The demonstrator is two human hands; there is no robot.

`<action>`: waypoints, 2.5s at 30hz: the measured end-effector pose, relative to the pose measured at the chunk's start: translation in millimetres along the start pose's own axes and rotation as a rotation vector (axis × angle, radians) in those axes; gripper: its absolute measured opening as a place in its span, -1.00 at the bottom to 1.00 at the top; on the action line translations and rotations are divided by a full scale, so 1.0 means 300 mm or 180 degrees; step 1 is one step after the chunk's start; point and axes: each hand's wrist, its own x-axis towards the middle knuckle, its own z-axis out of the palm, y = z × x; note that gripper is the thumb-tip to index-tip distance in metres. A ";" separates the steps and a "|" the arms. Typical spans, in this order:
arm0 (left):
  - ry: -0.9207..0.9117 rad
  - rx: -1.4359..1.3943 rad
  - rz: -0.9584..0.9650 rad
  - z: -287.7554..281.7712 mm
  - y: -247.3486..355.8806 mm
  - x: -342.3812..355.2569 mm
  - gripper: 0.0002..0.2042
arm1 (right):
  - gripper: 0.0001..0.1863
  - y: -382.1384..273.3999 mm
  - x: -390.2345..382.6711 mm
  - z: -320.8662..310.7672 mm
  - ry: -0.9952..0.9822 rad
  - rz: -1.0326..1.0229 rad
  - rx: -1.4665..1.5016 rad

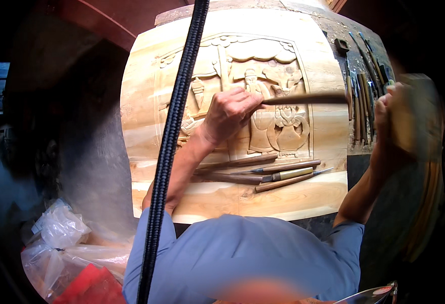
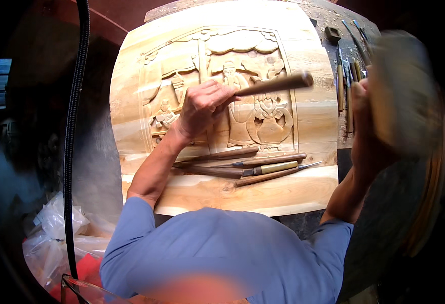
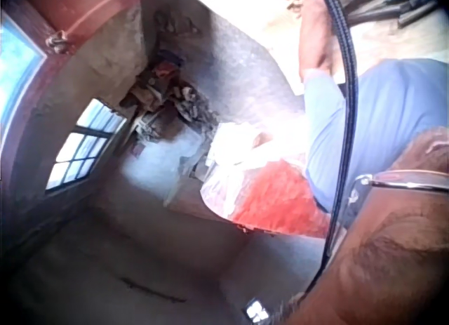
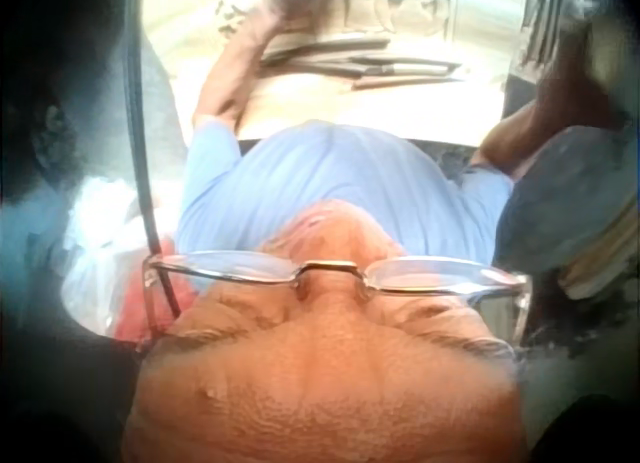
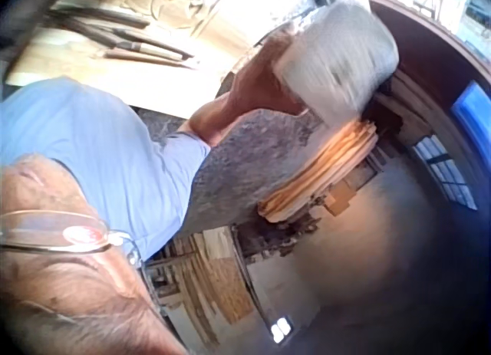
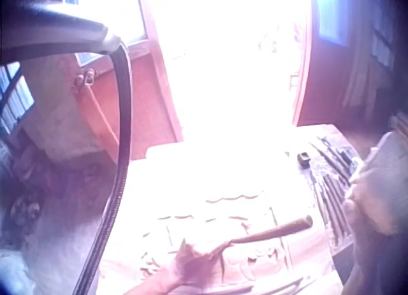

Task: The person carves a wooden panel with a figure using a chisel and a mallet, switching between chisels stored on the side.

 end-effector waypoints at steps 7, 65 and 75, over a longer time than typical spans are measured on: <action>0.1658 -0.2299 -0.2013 -0.109 0.008 0.063 -0.88 | -0.18 0.138 -0.108 0.201 -0.0773 0.0509 -0.1032; 0.1731 -0.1837 -0.2984 -0.075 -0.013 -0.182 -0.78 | -0.29 0.264 -0.254 0.356 -0.0842 -0.0324 -0.1740; 0.1477 -0.1491 -0.3083 -0.073 -0.032 -0.212 -0.83 | -0.29 0.262 -0.251 0.357 -0.0802 -0.0321 -0.1707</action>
